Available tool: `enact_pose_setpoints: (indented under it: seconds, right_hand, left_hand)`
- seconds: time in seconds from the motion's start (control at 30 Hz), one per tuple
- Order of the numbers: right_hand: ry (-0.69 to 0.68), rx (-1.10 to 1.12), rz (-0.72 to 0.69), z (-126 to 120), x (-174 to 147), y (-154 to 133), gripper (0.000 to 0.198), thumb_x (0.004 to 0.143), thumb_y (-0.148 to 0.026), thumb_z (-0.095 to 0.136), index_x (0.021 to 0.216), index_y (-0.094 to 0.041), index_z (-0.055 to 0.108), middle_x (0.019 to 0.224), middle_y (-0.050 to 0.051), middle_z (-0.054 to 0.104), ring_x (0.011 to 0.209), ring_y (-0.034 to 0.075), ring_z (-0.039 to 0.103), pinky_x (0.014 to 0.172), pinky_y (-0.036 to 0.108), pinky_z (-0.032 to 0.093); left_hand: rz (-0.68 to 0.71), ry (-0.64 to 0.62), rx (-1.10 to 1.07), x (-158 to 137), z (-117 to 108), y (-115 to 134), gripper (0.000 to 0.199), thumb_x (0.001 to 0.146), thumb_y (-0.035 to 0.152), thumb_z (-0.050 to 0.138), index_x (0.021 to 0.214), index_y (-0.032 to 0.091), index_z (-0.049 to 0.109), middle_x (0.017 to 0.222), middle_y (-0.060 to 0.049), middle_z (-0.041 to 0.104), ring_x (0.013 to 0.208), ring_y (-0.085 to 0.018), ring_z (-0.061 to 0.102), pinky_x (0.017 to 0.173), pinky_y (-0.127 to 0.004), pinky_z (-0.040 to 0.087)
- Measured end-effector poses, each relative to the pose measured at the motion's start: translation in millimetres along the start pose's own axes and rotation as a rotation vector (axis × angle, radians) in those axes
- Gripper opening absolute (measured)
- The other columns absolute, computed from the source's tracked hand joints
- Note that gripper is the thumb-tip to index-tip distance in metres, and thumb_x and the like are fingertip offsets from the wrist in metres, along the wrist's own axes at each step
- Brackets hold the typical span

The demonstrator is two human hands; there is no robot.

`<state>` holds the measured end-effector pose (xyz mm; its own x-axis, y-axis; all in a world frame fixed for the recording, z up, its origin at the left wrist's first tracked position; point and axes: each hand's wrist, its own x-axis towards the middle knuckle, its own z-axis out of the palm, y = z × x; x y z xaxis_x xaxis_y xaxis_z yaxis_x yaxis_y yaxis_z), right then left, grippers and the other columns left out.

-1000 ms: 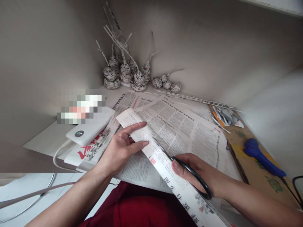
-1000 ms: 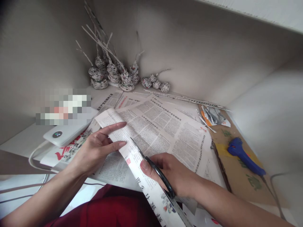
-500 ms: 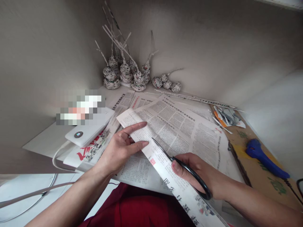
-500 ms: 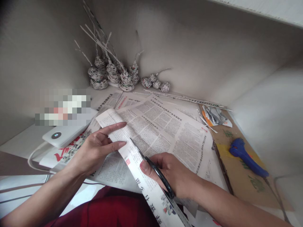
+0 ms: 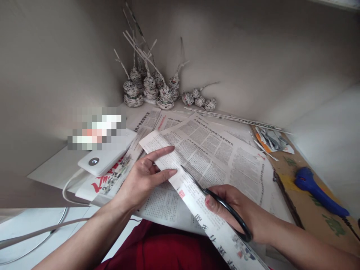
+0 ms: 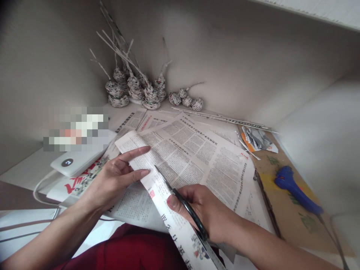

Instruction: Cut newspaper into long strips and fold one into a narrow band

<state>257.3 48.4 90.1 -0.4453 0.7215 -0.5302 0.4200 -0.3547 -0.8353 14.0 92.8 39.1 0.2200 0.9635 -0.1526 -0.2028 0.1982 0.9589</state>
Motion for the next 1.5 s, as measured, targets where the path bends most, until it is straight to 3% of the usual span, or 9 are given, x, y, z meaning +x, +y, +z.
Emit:
enact_pose_setpoints:
  seconds: [0.1, 0.37, 0.6, 0.83, 1.07, 1.23, 1.5]
  right_hand:
    - [0.002, 0.003, -0.004, 0, -2, 4, 0.054, 0.087, -0.068, 0.066, 0.074, -0.018, 0.05, 0.065, -0.004, 0.042, 0.059, 0.01, 0.036, 0.051, 0.022, 0.029]
    - [0.02, -0.129, 0.097, -1, 6, -9, 0.059, 0.083, -0.074, 0.065, 0.077, -0.017, 0.056, 0.066, -0.002, 0.049, 0.06, 0.012, 0.042, 0.051, 0.023, 0.032]
    - [0.029, -0.096, 0.027, 1, 11, -11, 0.06, 0.083, -0.076, 0.063, 0.073, -0.017, 0.055, 0.062, -0.003, 0.045, 0.057, 0.01, 0.038, 0.049, 0.022, 0.029]
    - [0.014, -0.058, 0.039, -1, 10, -4, 0.06, 0.081, -0.075, 0.067, 0.073, -0.017, 0.053, 0.063, -0.003, 0.045, 0.057, 0.01, 0.038, 0.049, 0.022, 0.03]
    - [0.013, -0.063, 0.052, -1, 9, 4, 0.057, 0.082, -0.072, 0.069, 0.075, -0.018, 0.053, 0.064, -0.003, 0.046, 0.058, 0.01, 0.04, 0.05, 0.023, 0.031]
    - [0.025, -0.114, 0.058, 1, 14, -5, 0.056, 0.085, -0.072, 0.065, 0.076, -0.018, 0.055, 0.064, -0.002, 0.049, 0.058, 0.011, 0.044, 0.051, 0.023, 0.034]
    - [0.018, -0.088, 0.023, 2, 18, -9, 0.055, 0.085, -0.071, 0.065, 0.074, -0.018, 0.055, 0.063, -0.003, 0.047, 0.057, 0.011, 0.043, 0.05, 0.023, 0.032]
  left_hand:
    - [-0.006, 0.001, -0.012, 0, -1, -1, 0.071, 0.075, 0.029, 0.088, 0.14, 0.026, 0.06, 0.048, 0.013, 0.029, 0.043, -0.004, 0.022, 0.04, -0.019, 0.019]
    - [0.024, -0.022, 0.014, -1, -1, -1, 0.073, 0.074, 0.028, 0.088, 0.141, 0.024, 0.06, 0.046, 0.014, 0.026, 0.041, -0.004, 0.022, 0.039, -0.019, 0.022]
    - [0.017, -0.02, -0.063, -1, 0, 0, 0.075, 0.073, 0.025, 0.09, 0.141, 0.022, 0.059, 0.048, 0.012, 0.039, 0.044, -0.005, 0.04, 0.042, -0.018, 0.032]
    - [-0.001, -0.031, -0.119, 0, 2, 0, 0.075, 0.071, 0.024, 0.091, 0.14, 0.023, 0.06, 0.062, 0.005, 0.061, 0.07, -0.016, 0.067, 0.055, -0.021, 0.048]
    - [0.011, -0.027, -0.071, -3, 1, 1, 0.074, 0.071, 0.024, 0.09, 0.14, 0.022, 0.061, 0.051, 0.009, 0.05, 0.064, -0.015, 0.064, 0.055, -0.022, 0.048]
    - [-0.009, -0.08, -0.081, -5, 3, -2, 0.077, 0.072, 0.025, 0.09, 0.142, 0.024, 0.058, 0.058, 0.008, 0.056, 0.052, -0.009, 0.053, 0.048, -0.02, 0.039]
    - [-0.008, -0.057, -0.134, -5, 4, 2, 0.077, 0.07, 0.023, 0.09, 0.141, 0.022, 0.059, 0.056, 0.007, 0.056, 0.065, -0.016, 0.065, 0.055, -0.023, 0.047]
